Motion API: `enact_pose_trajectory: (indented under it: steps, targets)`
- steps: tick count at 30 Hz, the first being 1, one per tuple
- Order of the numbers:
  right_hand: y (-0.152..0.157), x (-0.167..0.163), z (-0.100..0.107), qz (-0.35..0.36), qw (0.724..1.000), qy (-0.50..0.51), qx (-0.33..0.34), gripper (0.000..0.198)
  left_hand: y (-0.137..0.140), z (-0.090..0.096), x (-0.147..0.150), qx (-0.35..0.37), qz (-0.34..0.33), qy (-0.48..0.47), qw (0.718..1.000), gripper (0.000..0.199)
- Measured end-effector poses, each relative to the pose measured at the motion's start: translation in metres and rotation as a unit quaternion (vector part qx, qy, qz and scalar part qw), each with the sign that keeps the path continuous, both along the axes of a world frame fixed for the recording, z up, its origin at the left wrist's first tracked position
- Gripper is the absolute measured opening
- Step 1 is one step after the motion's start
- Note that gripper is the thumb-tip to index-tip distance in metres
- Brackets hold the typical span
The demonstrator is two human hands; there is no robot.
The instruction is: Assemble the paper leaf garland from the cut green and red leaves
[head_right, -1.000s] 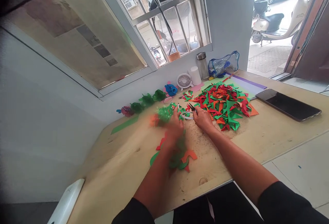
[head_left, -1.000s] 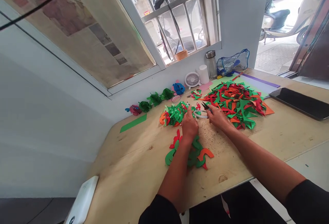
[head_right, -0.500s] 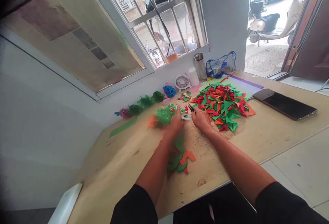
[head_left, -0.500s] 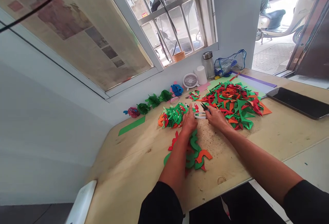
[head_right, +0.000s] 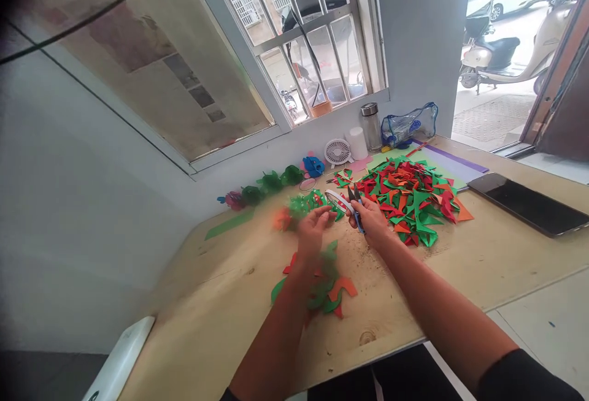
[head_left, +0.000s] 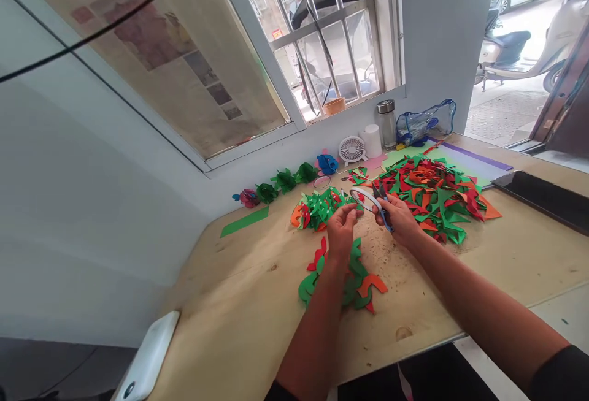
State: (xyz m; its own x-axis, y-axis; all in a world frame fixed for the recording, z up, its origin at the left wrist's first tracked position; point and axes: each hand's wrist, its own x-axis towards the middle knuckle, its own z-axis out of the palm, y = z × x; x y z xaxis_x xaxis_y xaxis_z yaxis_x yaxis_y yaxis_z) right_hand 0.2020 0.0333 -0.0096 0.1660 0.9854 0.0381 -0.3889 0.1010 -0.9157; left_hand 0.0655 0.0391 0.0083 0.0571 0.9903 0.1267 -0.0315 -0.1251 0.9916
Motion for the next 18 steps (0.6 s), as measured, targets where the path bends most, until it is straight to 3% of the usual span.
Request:
enact_pose_trajectory:
  steps: [5,8,13,18]
  targets:
    - [-0.007,-0.012,0.002,0.008,0.999,-0.014,0.029,0.032,-0.019,0.014,-0.006,-0.123,-0.048,-0.217,0.967,0.033]
    - [-0.010,-0.017,0.002,0.000,0.995,-0.081,0.060,0.029,-0.021,0.019,-0.010,-0.157,-0.072,-0.267,0.948,0.035]
    - [-0.011,-0.021,-0.002,-0.002,0.982,-0.173,0.078,0.029,-0.021,0.011,-0.012,-0.096,-0.086,-0.236,0.963,0.037]
    - [-0.013,-0.020,0.003,0.000,0.984,-0.166,0.072,0.026,-0.023,0.006,-0.011,-0.011,-0.070,-0.165,0.984,0.028]
